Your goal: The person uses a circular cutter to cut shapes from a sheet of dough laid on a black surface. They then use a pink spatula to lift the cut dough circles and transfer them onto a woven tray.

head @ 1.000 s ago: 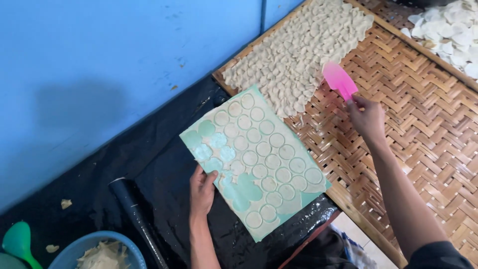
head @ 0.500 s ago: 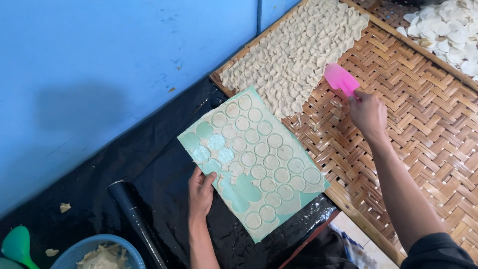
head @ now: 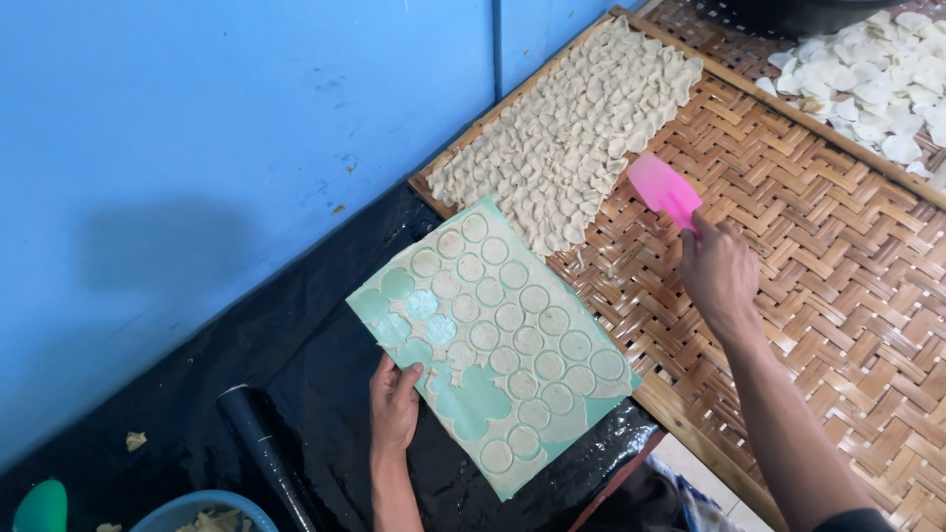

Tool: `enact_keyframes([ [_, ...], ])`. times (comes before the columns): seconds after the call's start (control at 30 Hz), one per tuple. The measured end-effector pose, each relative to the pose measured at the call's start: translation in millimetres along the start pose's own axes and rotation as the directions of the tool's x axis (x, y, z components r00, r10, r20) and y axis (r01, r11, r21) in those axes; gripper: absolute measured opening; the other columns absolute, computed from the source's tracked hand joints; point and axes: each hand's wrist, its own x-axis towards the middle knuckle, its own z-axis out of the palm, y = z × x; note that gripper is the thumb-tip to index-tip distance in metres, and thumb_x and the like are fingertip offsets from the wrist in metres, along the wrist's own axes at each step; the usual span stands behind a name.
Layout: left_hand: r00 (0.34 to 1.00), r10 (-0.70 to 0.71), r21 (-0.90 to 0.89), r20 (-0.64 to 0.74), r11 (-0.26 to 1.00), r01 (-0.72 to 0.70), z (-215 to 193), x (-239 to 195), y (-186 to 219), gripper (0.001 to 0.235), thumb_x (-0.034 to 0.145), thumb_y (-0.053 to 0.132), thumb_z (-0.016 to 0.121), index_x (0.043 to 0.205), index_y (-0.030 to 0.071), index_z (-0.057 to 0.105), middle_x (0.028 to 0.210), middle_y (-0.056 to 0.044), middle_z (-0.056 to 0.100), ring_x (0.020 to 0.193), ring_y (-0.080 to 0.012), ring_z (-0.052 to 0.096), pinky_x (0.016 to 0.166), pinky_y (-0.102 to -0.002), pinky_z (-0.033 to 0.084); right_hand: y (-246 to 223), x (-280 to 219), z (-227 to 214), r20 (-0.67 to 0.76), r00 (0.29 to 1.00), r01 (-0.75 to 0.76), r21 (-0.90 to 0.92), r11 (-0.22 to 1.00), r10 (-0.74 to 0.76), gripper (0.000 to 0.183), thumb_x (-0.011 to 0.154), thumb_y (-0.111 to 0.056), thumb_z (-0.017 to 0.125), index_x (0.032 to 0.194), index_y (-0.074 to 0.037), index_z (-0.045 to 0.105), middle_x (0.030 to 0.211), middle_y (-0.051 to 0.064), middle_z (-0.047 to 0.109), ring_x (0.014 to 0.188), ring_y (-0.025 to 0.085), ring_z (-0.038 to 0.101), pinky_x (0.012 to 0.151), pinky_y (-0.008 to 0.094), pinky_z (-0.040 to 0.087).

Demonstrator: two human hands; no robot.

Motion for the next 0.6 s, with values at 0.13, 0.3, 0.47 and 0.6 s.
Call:
enact_keyframes([
  [0.13, 0.999, -0.013, 0.028, -0.036, 1.0, 0.014, 5, 3, 2, 0.052, 0.095, -0.001, 0.056, 0.146, -0.004, 0.048, 0.133, -0.013, 0.066, 0.117, -0.0193, 0.064, 0.099, -0.032, 0.05, -1, -26, -21, 0.006, 1.0, 0.006, 0.038, 0.999, -0.006, 0.032, 0.106, -0.018, 0.061, 0.13, 0.0, 0.071, 0.101, 0.024, 0.072, 0.041, 0.02, 0.053, 0.031, 0.032, 0.043],
  [0.3, 0.999, 0.05, -0.008, -0.012, 0.999, -0.05, 18, -7, -2, 0.045, 0.097, -0.005, 0.053, 0.142, -0.009, 0.052, 0.128, -0.018, 0.067, 0.112, -0.0223, 0.066, 0.097, -0.036, 0.053, -5, -63, -58, 0.066, 0.998, -0.02, 0.202, 0.979, 0.007, 0.036, 0.102, -0.024, 0.064, 0.132, -0.005, 0.07, 0.104, 0.018, 0.075, 0.065, 0.024, 0.07, 0.061, 0.039, 0.059],
  [0.47, 1.0, -0.012, -0.041, -0.009, 0.999, 0.011, 49, -8, 3, 0.049, 0.095, -0.004, 0.054, 0.143, -0.006, 0.049, 0.125, -0.019, 0.068, 0.108, -0.0224, 0.068, 0.091, -0.037, 0.057, 10, -84, -80, 0.123, 0.991, -0.08, 0.27, 0.959, 0.048, 0.04, 0.101, -0.03, 0.063, 0.132, -0.006, 0.07, 0.103, 0.018, 0.075, 0.07, 0.024, 0.072, 0.066, 0.042, 0.061],
  [0.6, 0.998, -0.055, -0.035, -0.014, 0.998, 0.055, 56, -1, -7, 0.049, 0.093, -0.005, 0.054, 0.142, -0.007, 0.049, 0.125, -0.018, 0.068, 0.109, -0.0218, 0.068, 0.092, -0.036, 0.058, 14, -103, -81, 0.219, 0.972, -0.146, 0.302, 0.942, 0.081, 0.041, 0.099, -0.035, 0.062, 0.13, -0.01, 0.07, 0.097, 0.014, 0.076, 0.067, 0.021, 0.071, 0.062, 0.04, 0.063],
])
